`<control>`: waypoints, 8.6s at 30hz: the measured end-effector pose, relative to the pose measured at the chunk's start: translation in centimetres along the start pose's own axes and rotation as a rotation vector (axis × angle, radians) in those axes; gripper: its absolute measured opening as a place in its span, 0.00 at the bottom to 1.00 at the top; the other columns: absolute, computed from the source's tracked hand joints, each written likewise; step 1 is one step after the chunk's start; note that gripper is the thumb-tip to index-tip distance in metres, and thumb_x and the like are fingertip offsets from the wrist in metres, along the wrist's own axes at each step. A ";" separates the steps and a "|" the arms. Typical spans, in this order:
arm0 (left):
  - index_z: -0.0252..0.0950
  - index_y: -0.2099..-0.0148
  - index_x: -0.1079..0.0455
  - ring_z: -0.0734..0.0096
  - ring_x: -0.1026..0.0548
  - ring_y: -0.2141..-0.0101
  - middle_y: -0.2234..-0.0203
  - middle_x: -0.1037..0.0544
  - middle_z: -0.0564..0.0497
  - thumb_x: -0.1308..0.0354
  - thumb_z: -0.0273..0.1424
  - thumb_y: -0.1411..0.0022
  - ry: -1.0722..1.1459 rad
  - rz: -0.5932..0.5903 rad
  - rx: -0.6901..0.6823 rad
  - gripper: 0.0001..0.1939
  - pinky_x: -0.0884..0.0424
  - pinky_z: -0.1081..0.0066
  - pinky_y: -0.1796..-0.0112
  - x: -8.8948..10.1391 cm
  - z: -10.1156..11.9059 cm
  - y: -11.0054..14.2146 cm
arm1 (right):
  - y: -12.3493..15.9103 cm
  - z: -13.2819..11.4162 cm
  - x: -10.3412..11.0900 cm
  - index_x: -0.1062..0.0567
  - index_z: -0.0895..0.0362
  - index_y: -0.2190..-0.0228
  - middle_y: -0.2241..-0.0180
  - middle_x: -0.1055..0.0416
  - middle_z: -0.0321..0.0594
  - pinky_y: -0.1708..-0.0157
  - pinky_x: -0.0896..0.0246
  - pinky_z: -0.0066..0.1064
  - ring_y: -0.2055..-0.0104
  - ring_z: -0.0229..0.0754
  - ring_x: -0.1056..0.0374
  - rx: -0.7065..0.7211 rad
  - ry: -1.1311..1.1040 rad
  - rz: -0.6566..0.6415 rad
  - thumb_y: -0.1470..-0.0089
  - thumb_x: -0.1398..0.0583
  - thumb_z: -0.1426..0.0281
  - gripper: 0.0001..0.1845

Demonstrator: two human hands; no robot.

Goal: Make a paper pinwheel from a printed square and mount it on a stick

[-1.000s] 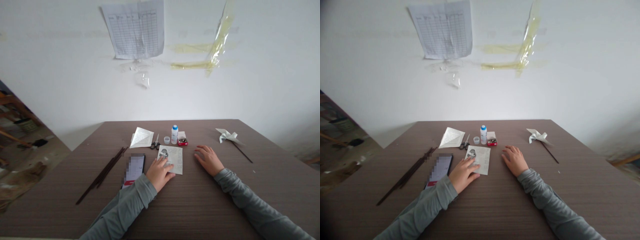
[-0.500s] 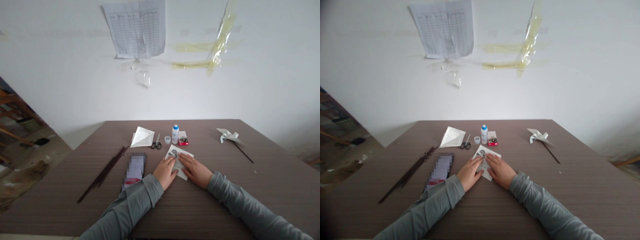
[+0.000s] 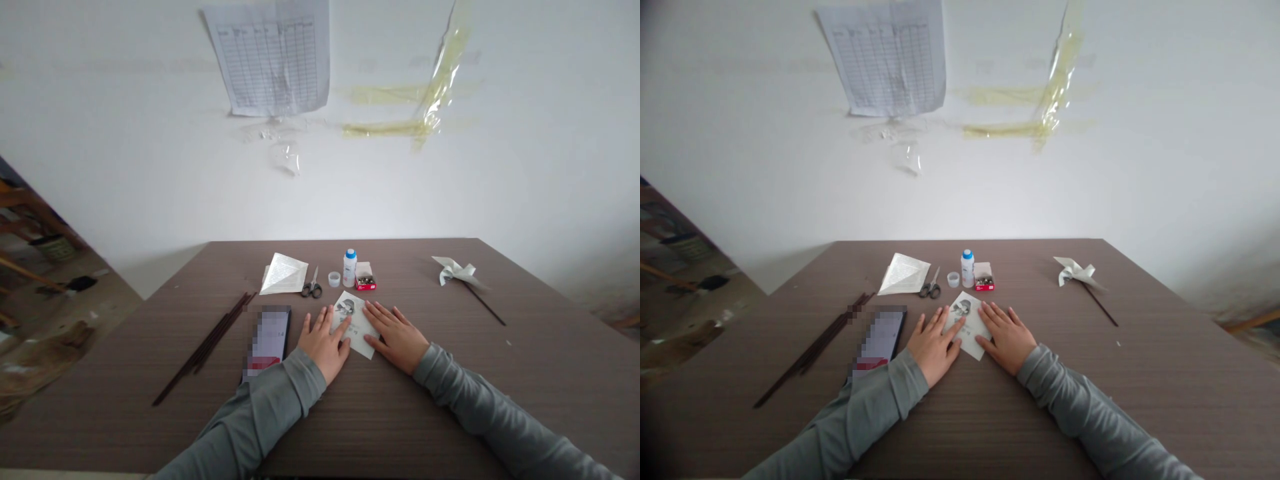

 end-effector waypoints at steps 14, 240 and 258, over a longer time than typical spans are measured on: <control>0.37 0.13 0.20 0.20 0.29 0.12 0.14 0.22 0.27 0.34 0.41 0.15 -0.044 0.046 0.114 0.36 0.31 0.26 0.14 -1.4 -1.5 0.2 | 0.0 1.1 -0.7 0.25 0.56 0.13 0.10 0.34 0.61 0.10 0.36 0.71 0.07 0.71 0.36 -0.208 0.020 0.034 0.15 0.40 0.50 0.42; 0.51 0.21 0.13 0.32 0.29 0.13 0.16 0.17 0.46 0.33 0.30 0.14 0.123 -0.154 0.108 0.26 0.41 0.16 0.13 3.1 1.0 -3.4 | -0.8 -2.3 2.2 0.06 0.43 0.44 0.41 0.16 0.50 0.37 0.26 0.53 0.35 0.65 0.21 -0.392 -0.042 0.241 0.24 0.26 0.56 0.13; 0.55 0.26 0.10 0.34 0.26 0.15 0.19 0.14 0.49 0.29 0.31 0.16 0.117 -0.106 0.129 0.24 0.36 0.19 0.14 2.7 0.6 -3.5 | 0.4 0.1 2.2 0.07 0.42 0.34 0.34 0.17 0.54 0.28 0.26 0.64 0.29 0.68 0.22 -0.451 -0.118 0.187 0.20 0.34 0.56 0.23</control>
Point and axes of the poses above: each hand's wrist, its own y-axis away from the middle knuckle, its own x-axis out of the back of the hand, z = x × y, the point moved 2 cm from there along -y, towards the middle knuckle
